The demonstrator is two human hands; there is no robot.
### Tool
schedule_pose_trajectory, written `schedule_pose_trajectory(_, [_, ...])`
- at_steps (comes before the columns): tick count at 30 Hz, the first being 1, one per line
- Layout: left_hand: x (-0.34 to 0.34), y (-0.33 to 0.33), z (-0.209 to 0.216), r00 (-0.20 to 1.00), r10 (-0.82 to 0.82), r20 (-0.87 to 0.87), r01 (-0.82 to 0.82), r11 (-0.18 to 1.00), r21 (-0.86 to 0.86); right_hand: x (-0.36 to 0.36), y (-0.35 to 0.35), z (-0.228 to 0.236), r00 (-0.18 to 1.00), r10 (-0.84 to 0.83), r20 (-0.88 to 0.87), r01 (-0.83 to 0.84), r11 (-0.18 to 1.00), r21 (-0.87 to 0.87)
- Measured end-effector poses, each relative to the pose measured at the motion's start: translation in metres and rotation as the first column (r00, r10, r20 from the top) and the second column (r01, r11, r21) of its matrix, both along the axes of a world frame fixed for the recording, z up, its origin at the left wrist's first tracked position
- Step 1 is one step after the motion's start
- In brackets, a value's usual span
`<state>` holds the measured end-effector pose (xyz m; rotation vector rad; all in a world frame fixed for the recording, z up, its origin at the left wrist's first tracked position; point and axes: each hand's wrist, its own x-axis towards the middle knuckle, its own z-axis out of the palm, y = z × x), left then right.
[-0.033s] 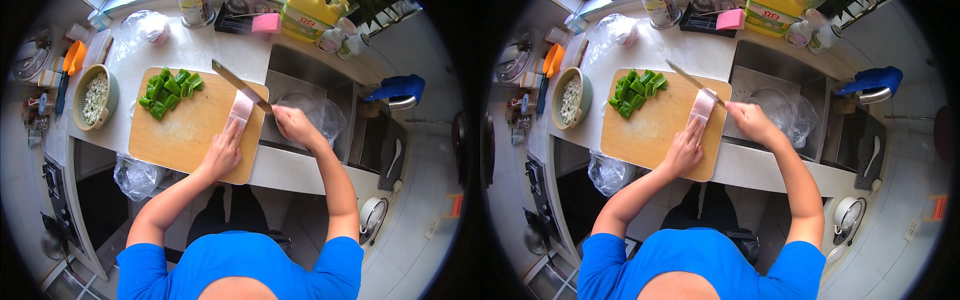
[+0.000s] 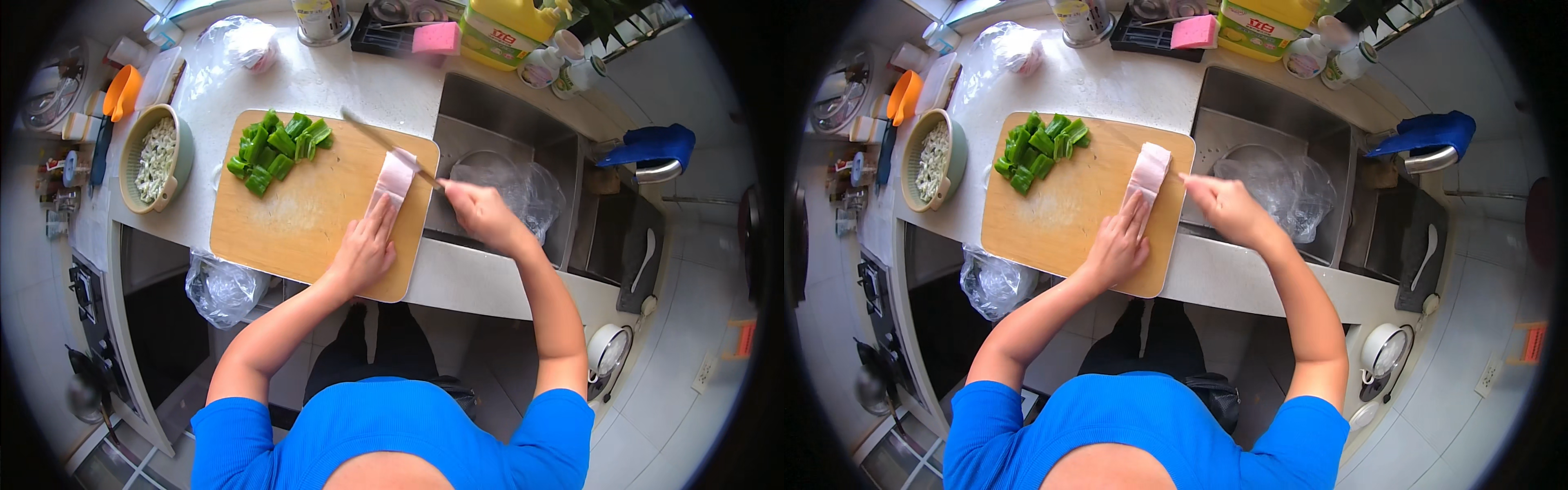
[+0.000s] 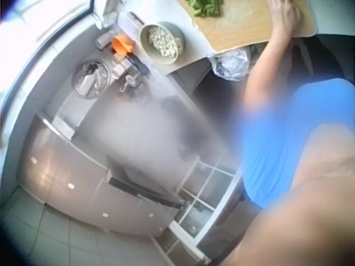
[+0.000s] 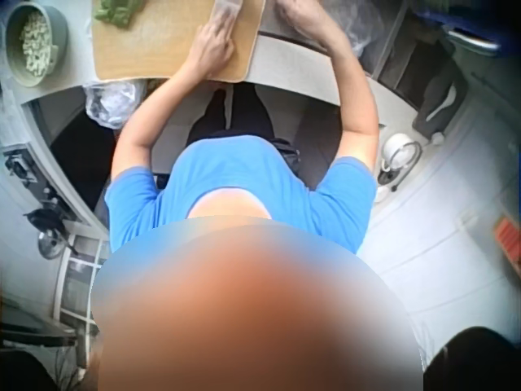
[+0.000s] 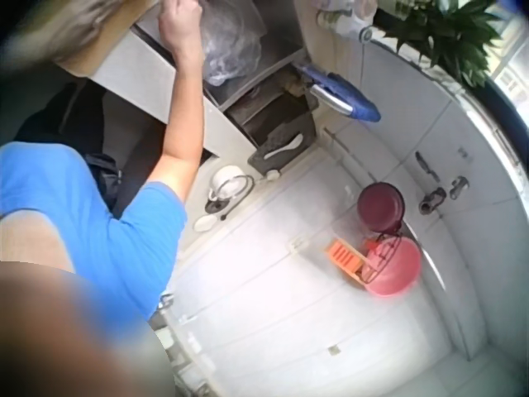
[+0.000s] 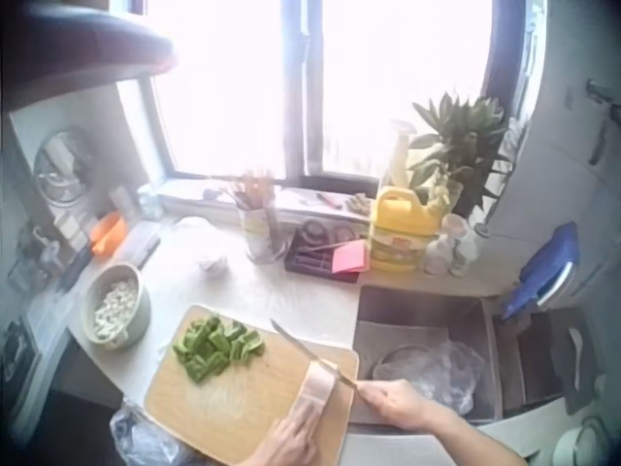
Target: The person chops cauliflower and green bell peppers on a wooden cutting board, placing the pieces into a colander and a plastic bag. They wash the cauliflower under running water. The person then unwraps a piece of pork belly and slices it into thin strips on the cutting board.
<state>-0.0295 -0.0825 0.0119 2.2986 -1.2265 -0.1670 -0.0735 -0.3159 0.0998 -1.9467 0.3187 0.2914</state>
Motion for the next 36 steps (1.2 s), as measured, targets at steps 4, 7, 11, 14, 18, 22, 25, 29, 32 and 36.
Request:
schedule_pose_trajectory(4, [-0.003,-0.003,-0.016,0.999,0.031,-0.029,-0.028,0.995,0.099,-0.036,0.025,0.003,0.955,0.249,0.162,-0.161,0.892,-0.422])
schedule_pose_trajectory(7, [0.0,-0.004,-0.024,0.991,-0.027,0.127,0.024,0.999,0.027,-0.046,0.027,-0.011,0.922,0.369,0.119,-0.205,0.724,-0.658])
schedule_pose_trajectory(11, [0.0,-0.006,-0.021,0.999,-0.026,0.046,0.023,0.998,0.053,-0.048,0.027,-0.026,0.907,0.411,0.096,-0.202,0.621,-0.757])
schedule_pose_trajectory(14, [0.002,-0.008,-0.016,0.998,-0.008,0.058,0.006,1.0,0.028,-0.048,0.029,-0.032,0.916,0.395,0.072,-0.207,0.618,-0.759])
schedule_pose_trajectory(18, [0.003,-0.01,-0.008,0.991,0.024,-0.129,-0.018,0.999,0.044,-0.05,0.033,-0.046,0.902,0.41,0.135,-0.151,0.592,-0.792])
schedule_pose_trajectory(22, [0.003,-0.009,-0.017,0.997,0.004,-0.078,-0.004,1.0,0.006,-0.031,0.046,-0.056,0.878,0.434,0.202,-0.114,0.6,-0.792])
schedule_pose_trajectory(25, [0.0,-0.013,-0.011,0.995,0.015,-0.101,-0.014,1.0,0.011,-0.017,0.062,-0.069,0.866,0.426,0.261,-0.081,0.635,-0.768])
schedule_pose_trajectory(29, [0.003,-0.007,-0.02,0.997,0.023,-0.077,-0.016,0.996,0.091,-0.034,0.045,-0.06,0.891,0.403,0.21,-0.094,0.616,-0.782])
schedule_pose_trajectory(32, [0.001,-0.005,-0.024,1.0,-0.005,-0.029,0.008,0.996,0.085,-0.039,0.042,-0.057,0.896,0.408,0.177,-0.104,0.579,-0.809])
schedule_pose_trajectory(36, [0.002,-0.007,-0.026,1.0,-0.013,-0.004,0.013,0.998,0.061,-0.008,0.075,-0.067,0.909,0.368,0.197,-0.091,0.635,-0.767])
